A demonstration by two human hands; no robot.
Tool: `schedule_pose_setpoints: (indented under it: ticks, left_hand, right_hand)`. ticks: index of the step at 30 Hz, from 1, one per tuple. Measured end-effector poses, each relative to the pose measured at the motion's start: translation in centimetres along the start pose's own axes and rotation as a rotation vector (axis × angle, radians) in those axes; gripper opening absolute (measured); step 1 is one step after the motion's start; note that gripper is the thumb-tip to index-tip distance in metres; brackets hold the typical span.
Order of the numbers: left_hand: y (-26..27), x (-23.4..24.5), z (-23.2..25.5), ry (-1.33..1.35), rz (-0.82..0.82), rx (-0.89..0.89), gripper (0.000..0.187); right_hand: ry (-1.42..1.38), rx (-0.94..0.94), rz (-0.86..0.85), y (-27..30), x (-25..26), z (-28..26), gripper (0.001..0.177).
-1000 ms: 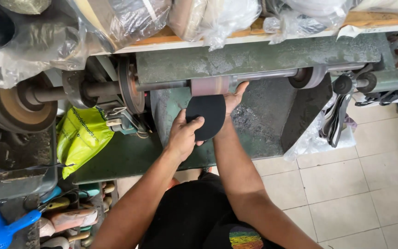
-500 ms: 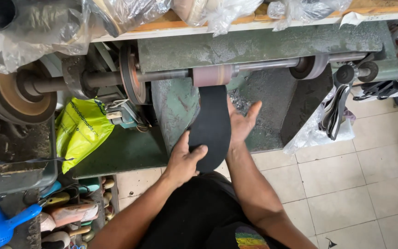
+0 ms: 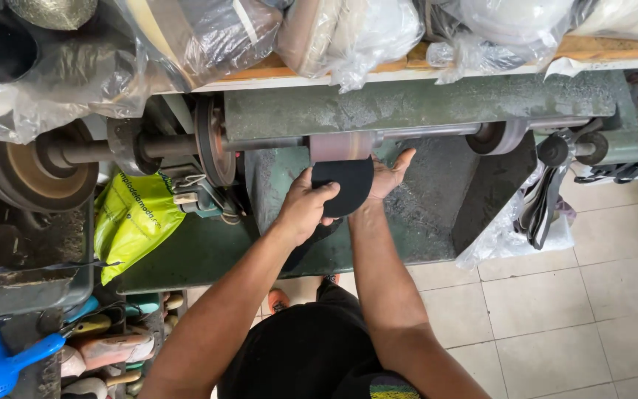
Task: Sanding and shaping the edges of a shoe sole using a belt sander
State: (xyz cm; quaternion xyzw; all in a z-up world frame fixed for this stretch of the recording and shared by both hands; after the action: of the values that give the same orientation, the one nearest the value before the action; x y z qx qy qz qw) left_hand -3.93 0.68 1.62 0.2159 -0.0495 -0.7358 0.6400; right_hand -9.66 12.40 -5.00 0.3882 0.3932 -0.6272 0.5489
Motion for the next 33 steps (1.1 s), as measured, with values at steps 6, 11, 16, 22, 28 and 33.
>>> schedule_pose_setpoints:
  ticks: [6, 11, 16, 22, 28, 33]
  left_hand:
    - [1.0, 0.3, -0.7, -0.026, -0.029, 0.019, 0.012]
    - [6.1, 1.4, 0.1, -0.286, 0.027, 0.075, 0.035]
    - [11.1, 2.7, 0.8, -0.489, -0.059, 0.258, 0.087]
    - [10.6, 4.5, -4.4, -0.421, -0.062, 0.207, 0.074]
    - [7.4, 2.9, -0.2, -0.249, 0.087, 0.096, 0.055]
    - [4.2, 2.8, -1.4, -0.071, 0.032, -0.061, 0.026]
  right_hand:
    - [-0.079, 0.194, 0.125, 2.3, -2.8, 1.1, 0.106]
    - [-0.020, -0.327, -0.221, 6.3, -5.9, 3.1, 0.108]
    - [0.077, -0.308, -0.200, 10.4, -8.9, 5.5, 0.100]
    - [-0.003, -0.316, -0.149, 8.7, -7.8, 5.8, 0.096]
    - [-0.147, -0.477, -0.232, 4.8, -10.8, 8.9, 0.102]
    - [-0.149, -0.489, -0.243, 4.3, -10.5, 8.6, 0.101]
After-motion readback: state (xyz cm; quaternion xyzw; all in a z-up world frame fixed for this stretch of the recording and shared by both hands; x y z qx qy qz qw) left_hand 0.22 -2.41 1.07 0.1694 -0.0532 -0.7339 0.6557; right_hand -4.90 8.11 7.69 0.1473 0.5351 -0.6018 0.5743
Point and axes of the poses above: each hand's wrist, its own y-axis away from the middle knuckle, its own x-axis out of the back of the hand, z = x × y, the point moved 6 cm from there along -y, towards the middle knuckle, and after that the axes turned 9 degrees about -y, right-handed, at the moved point
